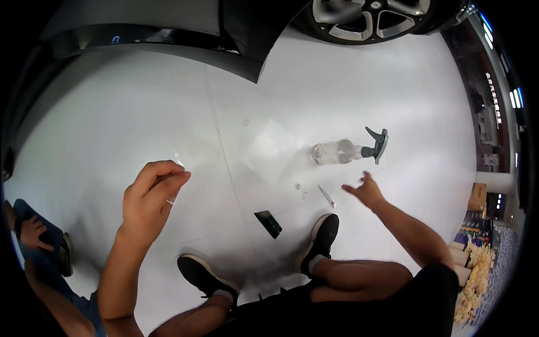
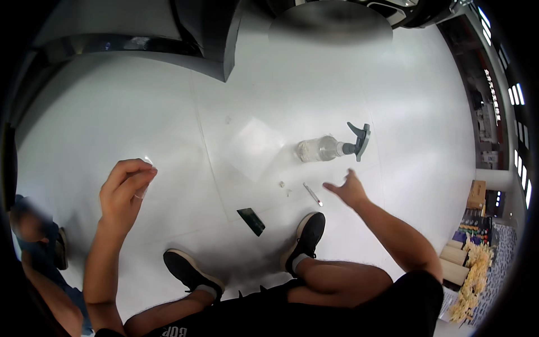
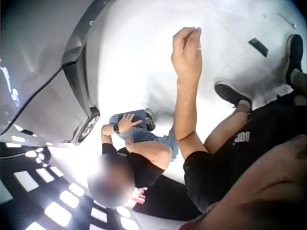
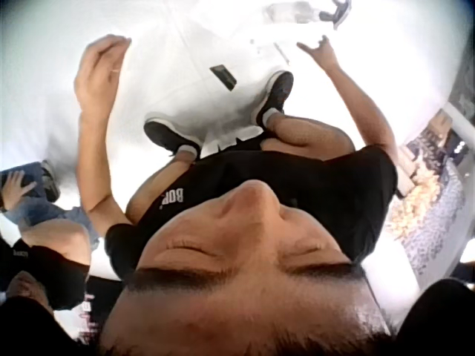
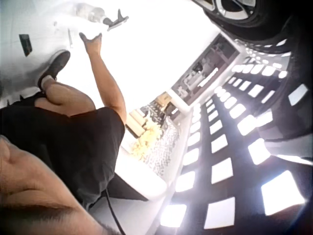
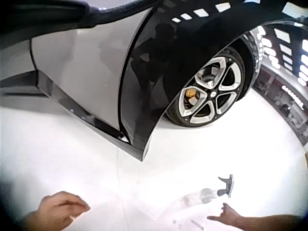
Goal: The person applies a protective film to the car's wheel arch. They spray the surface with liquid, use a squeegee to smooth the film, and trim the edges with a knife.
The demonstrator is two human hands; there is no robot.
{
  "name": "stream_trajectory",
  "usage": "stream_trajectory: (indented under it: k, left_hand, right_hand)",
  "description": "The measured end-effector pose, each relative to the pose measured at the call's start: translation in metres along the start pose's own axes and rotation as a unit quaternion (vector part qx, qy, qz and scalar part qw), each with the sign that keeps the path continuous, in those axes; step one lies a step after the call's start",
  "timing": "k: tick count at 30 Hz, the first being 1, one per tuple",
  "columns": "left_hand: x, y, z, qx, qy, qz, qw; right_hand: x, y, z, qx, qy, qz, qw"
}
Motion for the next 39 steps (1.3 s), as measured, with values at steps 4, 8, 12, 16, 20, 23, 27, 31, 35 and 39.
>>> stream_trajectory:
  k: [4,8,12,16,20,23,27,31,35,39]
  left_hand:
    - [-0.015,0.003,0.002,-0.075,0.032,-0.024,0.996]
    - [-0.015,0.011,0.006,-0.091,0.053,-0.072,0.992]
    - [-0.014,0.008,0.008,-0.110,0.087,-0.055,0.989]
    - [-0.016,0.014,0.015,-0.093,0.080,-0.051,0.991]
    - [-0.009,0.014,0.023,-0.072,0.090,-0.088,0.989]
    - [-0.001,0.015,0.024,-0.074,0.129,-0.080,0.986]
    - [0.011,0.015,0.022,-0.078,0.160,-0.072,0.981]
    - [0.007,0.009,0.022,-0.050,0.159,-0.057,0.984]
    - [-0.015,0.005,0.020,-0.056,0.117,-0.056,0.990]
    - [-0.030,-0.016,0.032,0.073,0.030,0.076,0.994]
  right_hand:
    - [-0.006,0.010,0.059,-0.270,-0.164,0.280,0.907]
    - [-0.045,0.093,0.042,-0.301,-0.080,0.343,0.886]
    - [-0.055,0.157,-0.020,-0.562,-0.024,0.037,0.826]
    - [-0.025,0.181,-0.047,-0.633,0.039,0.157,0.757]
    - [-0.014,0.193,-0.059,-0.550,0.157,0.144,0.807]
    - [-0.014,0.197,-0.073,-0.515,0.206,0.130,0.822]
    - [-0.019,0.201,-0.088,-0.434,0.230,0.314,0.813]
    - [-0.024,0.202,-0.084,-0.391,0.183,0.141,0.891]
    - [-0.028,0.141,-0.014,-0.263,0.060,0.317,0.909]
    - [-0.063,0.068,0.023,-0.211,-0.169,0.411,0.871]
Point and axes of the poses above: each hand's wrist, its own z-axis towards the middle knuckle, its own x-axis out of the palm, y = z × x, the point moved 1 cm from there along z, towards the middle knuckle, and after that the axes turned 1 degree about -z, right-handed, at the moved point
